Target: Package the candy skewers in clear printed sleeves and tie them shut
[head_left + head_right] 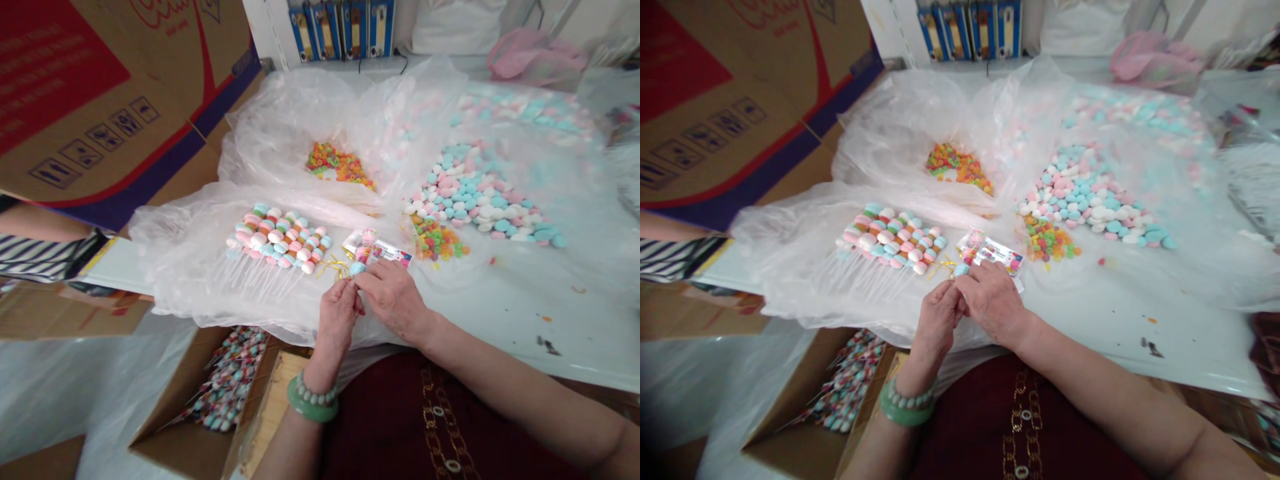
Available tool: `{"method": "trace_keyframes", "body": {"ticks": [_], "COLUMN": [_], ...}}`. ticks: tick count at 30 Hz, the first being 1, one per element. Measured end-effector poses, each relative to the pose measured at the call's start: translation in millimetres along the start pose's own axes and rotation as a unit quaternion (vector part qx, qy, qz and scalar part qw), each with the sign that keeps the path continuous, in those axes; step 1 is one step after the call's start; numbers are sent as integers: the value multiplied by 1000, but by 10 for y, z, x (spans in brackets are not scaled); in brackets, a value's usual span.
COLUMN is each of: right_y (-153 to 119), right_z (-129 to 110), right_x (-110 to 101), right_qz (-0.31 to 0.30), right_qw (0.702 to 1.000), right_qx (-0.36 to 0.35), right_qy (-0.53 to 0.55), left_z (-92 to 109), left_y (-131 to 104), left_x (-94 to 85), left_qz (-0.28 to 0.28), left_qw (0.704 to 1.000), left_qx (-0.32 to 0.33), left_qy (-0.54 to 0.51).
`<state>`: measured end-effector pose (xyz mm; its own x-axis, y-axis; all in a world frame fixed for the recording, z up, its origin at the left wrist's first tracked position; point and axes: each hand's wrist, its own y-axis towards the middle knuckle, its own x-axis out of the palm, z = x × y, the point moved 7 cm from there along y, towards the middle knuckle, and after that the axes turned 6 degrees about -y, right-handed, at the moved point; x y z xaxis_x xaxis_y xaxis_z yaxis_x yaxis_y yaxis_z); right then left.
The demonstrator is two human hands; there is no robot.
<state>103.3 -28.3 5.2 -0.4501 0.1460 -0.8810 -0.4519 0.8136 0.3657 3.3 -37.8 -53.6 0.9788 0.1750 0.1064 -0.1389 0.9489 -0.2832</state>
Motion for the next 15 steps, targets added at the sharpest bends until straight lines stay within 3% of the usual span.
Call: {"method": "trace_keyframes", "body": {"ticks": [3,6,8,9,11,13,15], "right_y": [-43,-125,-187,-205,-203,-170,-136], "right_z": [140,310,392,413,427,388,305], "right_x": [82,255,355,378,340,225,129], "right_qz": [-18,-15,0,5,23,45,59], "right_qw": [974,874,809,796,828,899,949], "right_qx": [77,211,283,299,290,239,179], "right_qy": [211,437,516,526,480,365,251], "left_z": [-28,-55,-76,-90,-124,-146,-150], "left_y": [14,36,48,53,57,56,49], "left_x": [6,-30,-34,-29,-12,5,15], "left_qz": [-8,16,20,17,8,-1,-6], "left_qw": [999,999,999,999,999,1000,1000], "left_qx": [-13,-19,-16,-14,-12,-3,11], "left_qy": [-37,-44,-39,-36,-33,-26,-14]}}
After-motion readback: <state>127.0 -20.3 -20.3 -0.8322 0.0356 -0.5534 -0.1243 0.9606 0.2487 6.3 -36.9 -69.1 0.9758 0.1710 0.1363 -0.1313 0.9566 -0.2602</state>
